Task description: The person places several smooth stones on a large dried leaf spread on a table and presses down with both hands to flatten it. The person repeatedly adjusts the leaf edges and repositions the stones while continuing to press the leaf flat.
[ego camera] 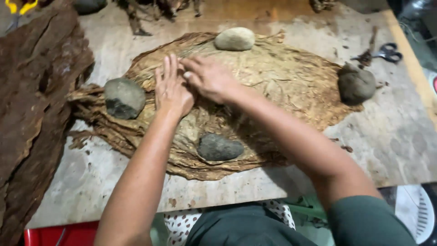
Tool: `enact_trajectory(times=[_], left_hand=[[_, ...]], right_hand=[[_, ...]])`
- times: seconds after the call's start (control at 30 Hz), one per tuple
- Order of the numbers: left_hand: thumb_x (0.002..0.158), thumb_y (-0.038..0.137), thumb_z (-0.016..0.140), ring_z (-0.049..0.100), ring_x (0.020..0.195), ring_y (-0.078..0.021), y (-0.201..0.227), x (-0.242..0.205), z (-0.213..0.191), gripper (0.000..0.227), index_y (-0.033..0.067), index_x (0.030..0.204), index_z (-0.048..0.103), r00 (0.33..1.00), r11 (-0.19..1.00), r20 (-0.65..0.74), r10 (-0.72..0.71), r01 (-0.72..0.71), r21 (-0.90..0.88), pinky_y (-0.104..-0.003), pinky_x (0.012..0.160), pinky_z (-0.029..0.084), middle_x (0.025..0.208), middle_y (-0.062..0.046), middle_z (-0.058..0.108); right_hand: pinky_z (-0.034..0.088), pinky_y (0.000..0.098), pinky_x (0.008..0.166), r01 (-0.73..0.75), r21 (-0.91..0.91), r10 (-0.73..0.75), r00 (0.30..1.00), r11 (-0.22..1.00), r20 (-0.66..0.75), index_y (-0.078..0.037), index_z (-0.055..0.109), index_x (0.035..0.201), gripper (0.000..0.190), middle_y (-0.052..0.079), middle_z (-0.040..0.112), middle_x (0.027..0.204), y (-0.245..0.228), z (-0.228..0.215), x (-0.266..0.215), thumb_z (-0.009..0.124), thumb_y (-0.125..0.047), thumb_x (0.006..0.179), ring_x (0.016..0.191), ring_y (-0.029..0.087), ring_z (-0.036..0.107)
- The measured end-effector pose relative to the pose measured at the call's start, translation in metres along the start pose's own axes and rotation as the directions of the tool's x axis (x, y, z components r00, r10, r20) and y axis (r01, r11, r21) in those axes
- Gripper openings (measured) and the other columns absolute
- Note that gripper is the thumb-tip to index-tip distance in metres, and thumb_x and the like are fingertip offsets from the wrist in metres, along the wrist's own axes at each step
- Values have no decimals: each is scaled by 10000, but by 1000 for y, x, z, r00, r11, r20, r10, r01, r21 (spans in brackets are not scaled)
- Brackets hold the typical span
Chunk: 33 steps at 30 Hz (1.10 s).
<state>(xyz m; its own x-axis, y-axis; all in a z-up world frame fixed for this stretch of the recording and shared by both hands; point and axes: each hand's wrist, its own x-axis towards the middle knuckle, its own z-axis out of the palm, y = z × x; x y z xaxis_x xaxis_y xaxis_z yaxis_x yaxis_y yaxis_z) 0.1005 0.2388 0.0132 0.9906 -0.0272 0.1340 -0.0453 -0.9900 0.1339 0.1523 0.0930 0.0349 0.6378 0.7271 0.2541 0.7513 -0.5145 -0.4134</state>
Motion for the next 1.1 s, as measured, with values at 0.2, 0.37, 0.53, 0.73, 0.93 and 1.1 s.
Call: enact_trajectory(times=[0.2, 0.37, 0.53, 0.73, 0.93, 1.1], left_hand=[[937, 296, 354, 198, 1486, -365, -10, 6, -5, 663, 15, 1532, 268, 996, 999, 94, 4, 0, -51, -617, 1151, 188, 1596, -221, 244], [1029, 386, 358, 551, 1087, -450, -37, 44, -38, 412, 76, 1177, 586, 995, 985, -82, -59, 44, -169, -640, 898, 348, 1164, -208, 613], [1043, 236, 535, 625, 783, -266, -33, 54, -80, 252, 4, 1004, 625, 935, 910, 190, -299, 339, -237, -449, 807, 520, 868, -106, 620], [921, 200, 749, 553, 668, -105, -26, 60, -94, 172, 112, 871, 609, 858, 733, 408, -311, 490, -472, -232, 590, 543, 889, -40, 635], [872, 28, 693, 624, 1205, -170, -41, 75, -76, 351, 168, 601, 519, 907, 699, 349, -235, 407, -588, -479, 1170, 382, 1142, 3, 709], [860, 247, 750, 528, 1289, -249, -33, 74, -79, 109, 168, 827, 683, 889, 677, 395, -230, 438, -591, -513, 1163, 322, 1367, -44, 599]], right_hand=[[435, 512, 1037, -38, -156, 7, 982, 987, -190, -88, 406, 1429, 483, 240, 484, 1355, -25, 12, -28, 338, -385, 1054, 1248, 442, 532], [285, 512, 1100, -8, -297, -7, 999, 955, -49, -130, 265, 1534, 605, 177, 343, 1523, -36, 0, -41, 309, -473, 1037, 1412, 354, 350], [9, 535, 1182, -67, -272, 145, 949, 960, 278, -167, 43, 1565, 712, 109, 42, 1640, -49, 1, -43, 153, -571, 989, 1508, 268, 35], [-5, 521, 1182, -69, -293, 149, 954, 954, 260, -174, 27, 1564, 714, 106, 24, 1639, -48, 2, -46, 138, -576, 985, 1509, 272, 27], [-40, 510, 1180, -92, -250, 162, 948, 964, 274, -167, 38, 1561, 727, 113, 14, 1636, -51, -1, -46, 119, -586, 973, 1507, 266, 15], [12, 529, 1176, -86, -265, 150, 960, 960, 235, -158, 94, 1564, 715, 116, 84, 1634, -49, 3, -46, 151, -575, 986, 1503, 278, 62]])
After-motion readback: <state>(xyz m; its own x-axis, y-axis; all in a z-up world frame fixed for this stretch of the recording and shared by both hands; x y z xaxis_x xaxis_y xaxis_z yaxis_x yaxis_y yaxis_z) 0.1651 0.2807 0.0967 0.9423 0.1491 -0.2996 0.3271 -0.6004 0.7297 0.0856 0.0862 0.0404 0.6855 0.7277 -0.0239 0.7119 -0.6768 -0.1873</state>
